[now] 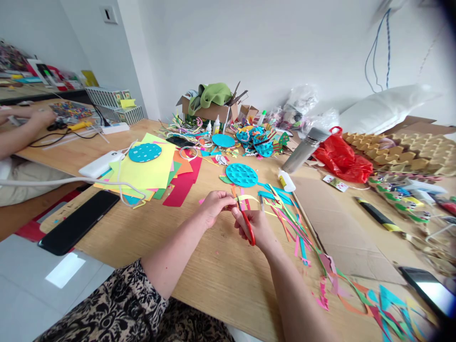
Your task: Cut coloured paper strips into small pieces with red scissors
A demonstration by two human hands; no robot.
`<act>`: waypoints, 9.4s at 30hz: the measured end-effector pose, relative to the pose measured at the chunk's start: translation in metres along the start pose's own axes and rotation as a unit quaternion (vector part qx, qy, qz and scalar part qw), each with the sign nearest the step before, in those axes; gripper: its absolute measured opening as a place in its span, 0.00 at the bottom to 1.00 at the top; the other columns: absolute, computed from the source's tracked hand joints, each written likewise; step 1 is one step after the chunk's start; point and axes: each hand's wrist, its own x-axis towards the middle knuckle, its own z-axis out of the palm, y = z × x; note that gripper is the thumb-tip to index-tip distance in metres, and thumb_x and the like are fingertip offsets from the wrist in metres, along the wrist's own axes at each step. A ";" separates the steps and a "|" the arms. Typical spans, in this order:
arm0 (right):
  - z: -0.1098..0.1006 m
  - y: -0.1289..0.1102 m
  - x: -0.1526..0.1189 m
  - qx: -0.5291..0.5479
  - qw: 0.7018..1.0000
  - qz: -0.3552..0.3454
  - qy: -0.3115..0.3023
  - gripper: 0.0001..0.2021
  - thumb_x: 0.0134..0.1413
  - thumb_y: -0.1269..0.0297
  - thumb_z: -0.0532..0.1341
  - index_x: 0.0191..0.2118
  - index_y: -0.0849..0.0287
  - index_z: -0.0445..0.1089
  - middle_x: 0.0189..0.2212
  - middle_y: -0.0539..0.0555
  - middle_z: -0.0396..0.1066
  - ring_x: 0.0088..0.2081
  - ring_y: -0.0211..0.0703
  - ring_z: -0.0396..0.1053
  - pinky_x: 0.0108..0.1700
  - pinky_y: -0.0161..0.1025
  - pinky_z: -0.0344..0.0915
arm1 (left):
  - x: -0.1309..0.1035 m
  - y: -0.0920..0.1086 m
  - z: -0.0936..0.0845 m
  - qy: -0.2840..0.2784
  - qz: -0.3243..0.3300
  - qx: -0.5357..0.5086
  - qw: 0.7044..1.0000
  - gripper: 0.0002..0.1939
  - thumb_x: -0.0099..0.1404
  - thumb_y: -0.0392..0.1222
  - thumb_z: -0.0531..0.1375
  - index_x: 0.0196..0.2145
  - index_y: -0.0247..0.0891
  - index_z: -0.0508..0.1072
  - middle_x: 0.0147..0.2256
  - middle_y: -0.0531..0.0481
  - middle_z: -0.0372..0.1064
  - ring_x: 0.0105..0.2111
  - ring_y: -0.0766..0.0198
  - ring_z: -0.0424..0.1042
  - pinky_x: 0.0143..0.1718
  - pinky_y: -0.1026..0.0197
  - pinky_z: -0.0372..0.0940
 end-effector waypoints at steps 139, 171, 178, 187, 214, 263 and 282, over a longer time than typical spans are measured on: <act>-0.001 -0.004 -0.003 0.022 0.999 0.024 -0.002 0.26 0.47 0.41 0.59 0.17 0.62 0.65 0.10 0.49 0.61 0.12 0.33 0.59 0.13 0.28 0.54 | 0.002 -0.009 0.000 0.018 0.013 -0.034 0.999 0.06 0.46 0.36 0.64 0.22 0.32 0.70 0.19 0.54 0.66 0.20 0.71 0.64 0.26 0.65 0.59; -0.004 -0.003 -0.003 0.037 0.999 0.021 -0.025 0.26 0.47 0.41 0.59 0.18 0.62 0.65 0.10 0.49 0.61 0.12 0.33 0.59 0.14 0.29 0.54 | 0.002 -0.006 -0.002 -0.005 -0.001 -0.008 1.000 0.07 0.45 0.38 0.63 0.20 0.33 0.68 0.18 0.53 0.64 0.20 0.70 0.63 0.28 0.63 0.59; -0.003 -0.003 -0.002 0.040 0.999 0.021 -0.026 0.26 0.46 0.40 0.59 0.18 0.62 0.65 0.10 0.49 0.62 0.12 0.33 0.59 0.14 0.29 0.53 | 0.002 -0.006 -0.002 -0.015 0.003 0.005 1.000 0.08 0.46 0.38 0.63 0.19 0.33 0.68 0.18 0.52 0.65 0.20 0.70 0.63 0.28 0.63 0.59; -0.003 -0.002 -0.002 0.040 0.999 0.024 -0.023 0.26 0.46 0.40 0.59 0.18 0.62 0.65 0.10 0.49 0.61 0.12 0.33 0.59 0.14 0.29 0.54 | 0.002 -0.005 -0.001 -0.013 0.003 0.010 1.000 0.07 0.46 0.38 0.63 0.19 0.33 0.68 0.18 0.52 0.65 0.20 0.70 0.63 0.28 0.63 0.59; -0.003 -0.005 -0.003 0.036 0.999 0.024 -0.023 0.26 0.47 0.41 0.59 0.18 0.62 0.65 0.10 0.50 0.61 0.12 0.33 0.59 0.13 0.29 0.54 | 0.001 -0.005 -0.001 -0.010 -0.004 -0.002 1.000 0.07 0.45 0.38 0.64 0.20 0.33 0.69 0.18 0.54 0.63 0.20 0.71 0.61 0.27 0.64 0.58; -0.002 -0.003 -0.002 0.036 0.999 0.028 -0.012 0.26 0.47 0.42 0.59 0.18 0.63 0.65 0.10 0.50 0.62 0.12 0.33 0.59 0.13 0.28 0.53 | 0.001 -0.005 0.000 -0.004 0.004 0.024 1.000 0.07 0.47 0.39 0.63 0.22 0.33 0.69 0.18 0.55 0.62 0.19 0.72 0.61 0.26 0.64 0.59; -0.002 0.001 -0.002 0.029 0.999 -0.010 -0.029 0.25 0.48 0.42 0.59 0.20 0.62 0.65 0.13 0.51 0.63 0.14 0.33 0.60 0.15 0.29 0.55 | 0.001 -0.006 0.000 0.001 0.004 0.008 1.000 0.06 0.46 0.36 0.63 0.23 0.33 0.69 0.18 0.56 0.64 0.18 0.73 0.62 0.24 0.66 0.58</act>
